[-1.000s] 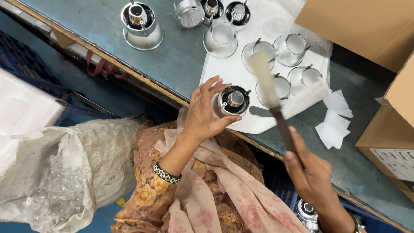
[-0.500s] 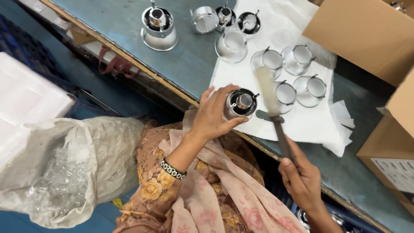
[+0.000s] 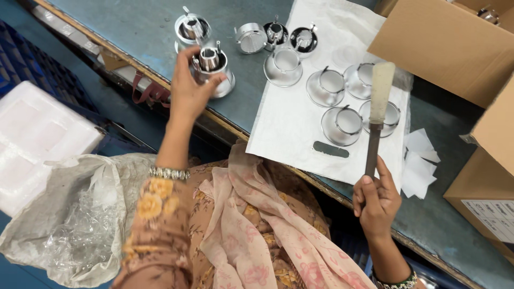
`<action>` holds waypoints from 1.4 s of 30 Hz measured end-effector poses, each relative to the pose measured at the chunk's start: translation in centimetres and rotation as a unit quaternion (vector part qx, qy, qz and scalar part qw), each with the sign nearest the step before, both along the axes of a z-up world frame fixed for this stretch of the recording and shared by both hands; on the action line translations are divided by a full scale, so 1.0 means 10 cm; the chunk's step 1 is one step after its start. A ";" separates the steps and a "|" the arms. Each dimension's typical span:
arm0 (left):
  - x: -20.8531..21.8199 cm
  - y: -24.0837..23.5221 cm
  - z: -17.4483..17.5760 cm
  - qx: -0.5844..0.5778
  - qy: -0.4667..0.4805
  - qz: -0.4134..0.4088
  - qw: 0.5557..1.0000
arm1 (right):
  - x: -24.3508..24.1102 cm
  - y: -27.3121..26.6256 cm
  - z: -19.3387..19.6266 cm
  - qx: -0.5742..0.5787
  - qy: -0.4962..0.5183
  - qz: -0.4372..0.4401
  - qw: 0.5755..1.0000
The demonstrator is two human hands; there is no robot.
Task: The person cleans silver lamp reflector components using a brush and a white cloth, then places them into cardboard boxes.
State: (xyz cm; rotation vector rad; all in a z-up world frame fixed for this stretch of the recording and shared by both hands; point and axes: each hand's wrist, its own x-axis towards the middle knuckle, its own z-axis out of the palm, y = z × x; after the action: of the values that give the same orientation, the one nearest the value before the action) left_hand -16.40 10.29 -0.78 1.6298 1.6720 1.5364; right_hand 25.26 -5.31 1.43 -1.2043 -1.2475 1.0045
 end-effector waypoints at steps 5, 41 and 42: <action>0.31 0.30 0.10 0.098 0.189 0.106 0.971 | 0.09 -0.04 -0.23 0.014 -0.018 -0.013 1.000; 1.71 -0.43 0.11 0.045 0.115 -0.123 0.985 | 0.08 0.04 -0.40 0.042 -0.032 -0.018 0.998; 1.60 -0.26 0.10 0.028 0.069 -0.120 0.990 | 0.08 0.05 -0.41 0.050 -0.037 -0.017 0.998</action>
State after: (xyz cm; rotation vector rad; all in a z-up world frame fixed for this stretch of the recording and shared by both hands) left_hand -0.42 7.71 0.21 1.9269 1.4442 1.3919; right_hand 26.05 -4.83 -2.68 -1.1903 -1.3157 0.8682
